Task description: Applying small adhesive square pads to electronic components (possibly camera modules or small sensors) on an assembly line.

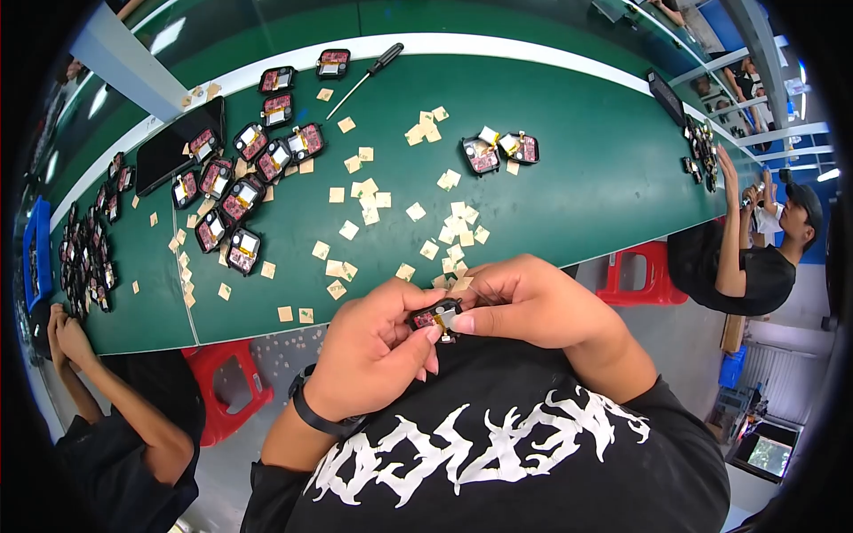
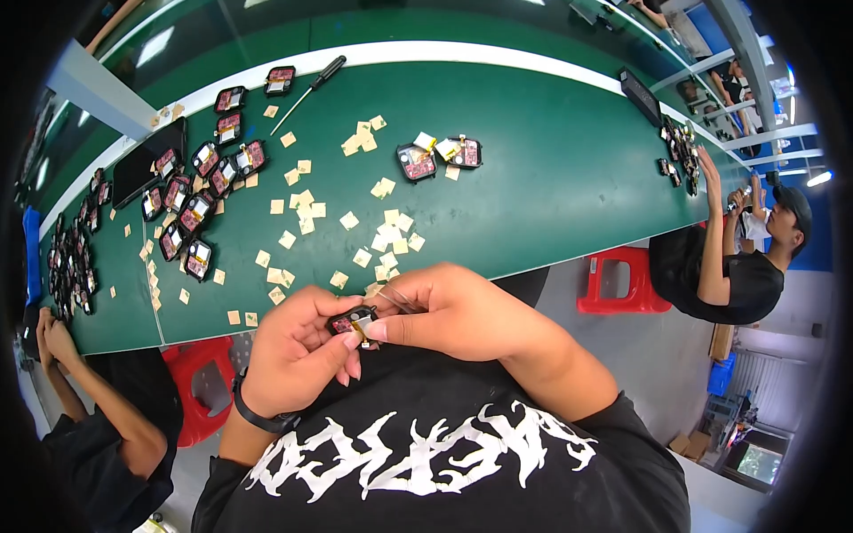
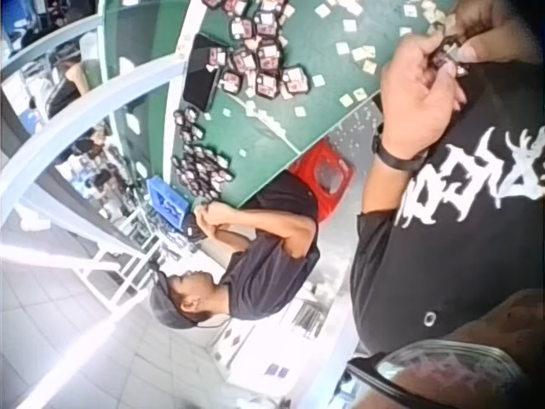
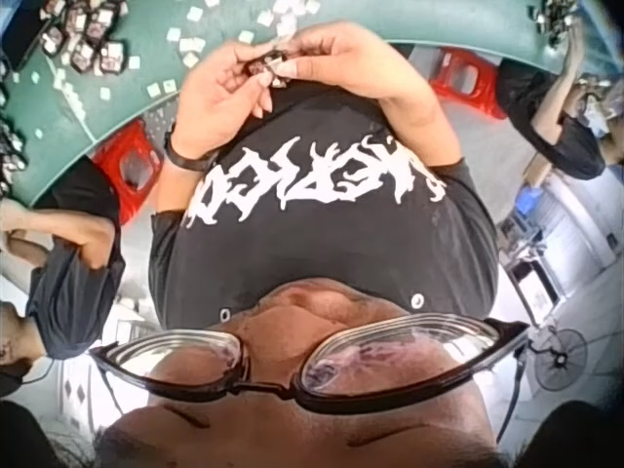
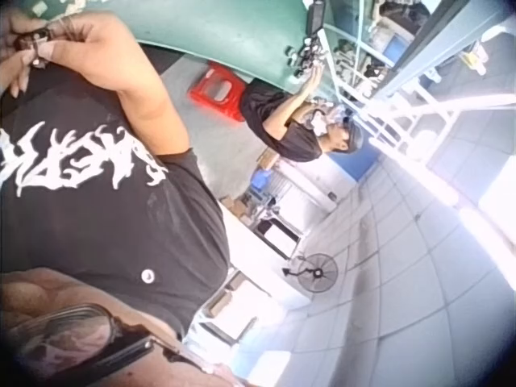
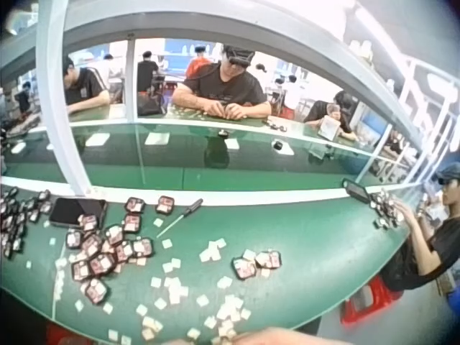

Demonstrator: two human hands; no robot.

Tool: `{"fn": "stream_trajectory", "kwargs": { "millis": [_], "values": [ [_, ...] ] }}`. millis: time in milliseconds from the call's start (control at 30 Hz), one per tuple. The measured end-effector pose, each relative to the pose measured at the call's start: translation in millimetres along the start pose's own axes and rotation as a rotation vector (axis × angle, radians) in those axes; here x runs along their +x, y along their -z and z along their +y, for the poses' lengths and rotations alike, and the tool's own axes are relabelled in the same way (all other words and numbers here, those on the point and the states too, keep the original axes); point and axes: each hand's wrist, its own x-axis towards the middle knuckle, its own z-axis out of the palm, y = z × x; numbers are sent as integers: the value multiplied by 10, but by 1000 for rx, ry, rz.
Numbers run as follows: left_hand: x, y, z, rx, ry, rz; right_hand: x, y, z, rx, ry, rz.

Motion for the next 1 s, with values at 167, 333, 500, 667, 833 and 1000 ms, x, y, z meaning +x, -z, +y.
{"fn": "stream_trajectory", "kwargs": {
  "millis": [167, 333, 500, 667, 833, 1000],
  "values": [
    [-23, 54, 74, -25, -4, -45, -19, 2, 13, 40, 10, -41],
    [-12, 49, 150, -56, -34, -35, -24, 15, -20, 57, 20, -21],
    [-39, 41, 164, 0, -101, -48, -17, 0, 45, 103, 60, -1],
    [-42, 13, 139, 146, -138, -1, -81, -59, -47, 60, 84, 107],
    [-19, -64, 209, 244, -169, 17, -117, -7, 71, -781, 888, 323],
    [34, -92, 210, 452, -245, 58, -87, -86, 32, -1108, 903, 254]
  ]
}}
